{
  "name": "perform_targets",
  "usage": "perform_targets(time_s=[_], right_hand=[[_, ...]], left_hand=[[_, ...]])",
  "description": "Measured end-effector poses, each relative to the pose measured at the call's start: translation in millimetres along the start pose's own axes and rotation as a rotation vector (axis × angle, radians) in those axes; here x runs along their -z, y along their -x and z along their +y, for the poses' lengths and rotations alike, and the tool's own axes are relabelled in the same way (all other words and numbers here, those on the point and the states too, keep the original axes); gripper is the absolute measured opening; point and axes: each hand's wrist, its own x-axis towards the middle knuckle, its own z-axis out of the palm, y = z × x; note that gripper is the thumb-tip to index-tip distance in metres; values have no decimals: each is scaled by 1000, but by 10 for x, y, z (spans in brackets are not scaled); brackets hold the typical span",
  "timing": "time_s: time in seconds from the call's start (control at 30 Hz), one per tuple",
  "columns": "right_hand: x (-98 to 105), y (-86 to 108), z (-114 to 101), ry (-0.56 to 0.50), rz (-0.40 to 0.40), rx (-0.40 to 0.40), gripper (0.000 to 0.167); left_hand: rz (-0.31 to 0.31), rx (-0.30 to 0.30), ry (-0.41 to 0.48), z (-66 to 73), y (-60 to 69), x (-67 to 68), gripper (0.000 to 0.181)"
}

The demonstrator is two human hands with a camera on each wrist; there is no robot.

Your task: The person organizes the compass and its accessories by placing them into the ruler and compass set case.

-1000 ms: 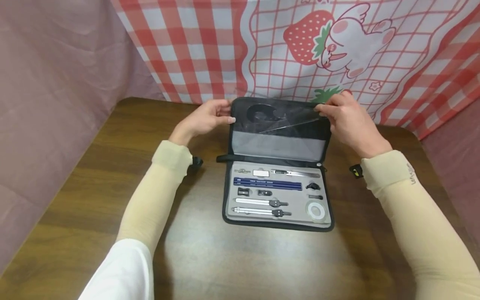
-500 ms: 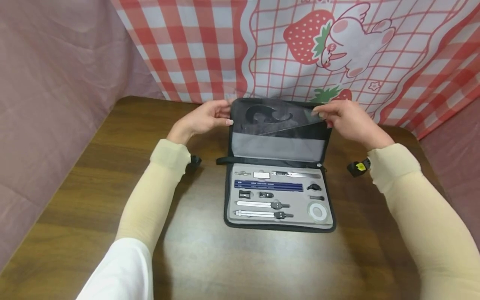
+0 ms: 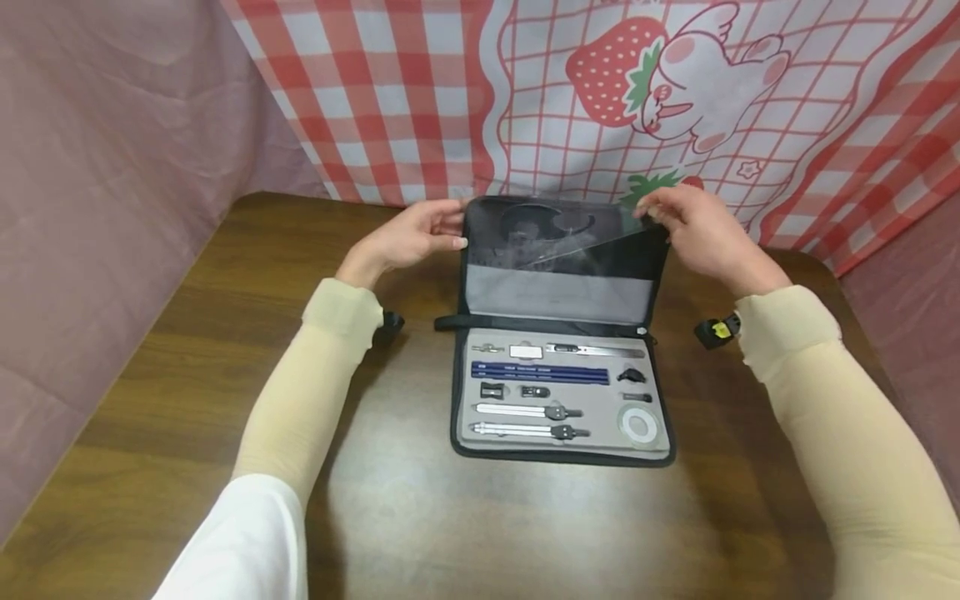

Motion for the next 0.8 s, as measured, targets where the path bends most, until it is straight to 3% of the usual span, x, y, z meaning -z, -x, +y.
perform_targets(time_s=[0.13, 0.27, 0.43, 0.5, 0.6, 0.7, 0.8], right_hand=[[84, 51, -11, 74, 124, 10, 29], [152, 96, -12, 114, 183, 11, 34], [117, 91, 17, 120, 129, 31, 33], [53, 74, 23, 86, 85, 44, 30], [-50, 51, 25, 17, 42, 40, 28], [-108, 52, 27, -35, 31, 9, 29], [-142, 70, 30, -71, 33, -40, 31]], left_hand=[[1, -11, -26, 2, -19, 8, 59], [6, -21, -31, 12, -27, 23, 61], [33, -35, -29, 23, -26, 7, 62], [57, -40, -46, 22, -25, -11, 61], [95, -59, -1, 11, -30, -40, 60], [173, -60, 81, -15, -51, -80, 43], [275, -52, 40, -48, -76, -117, 28]])
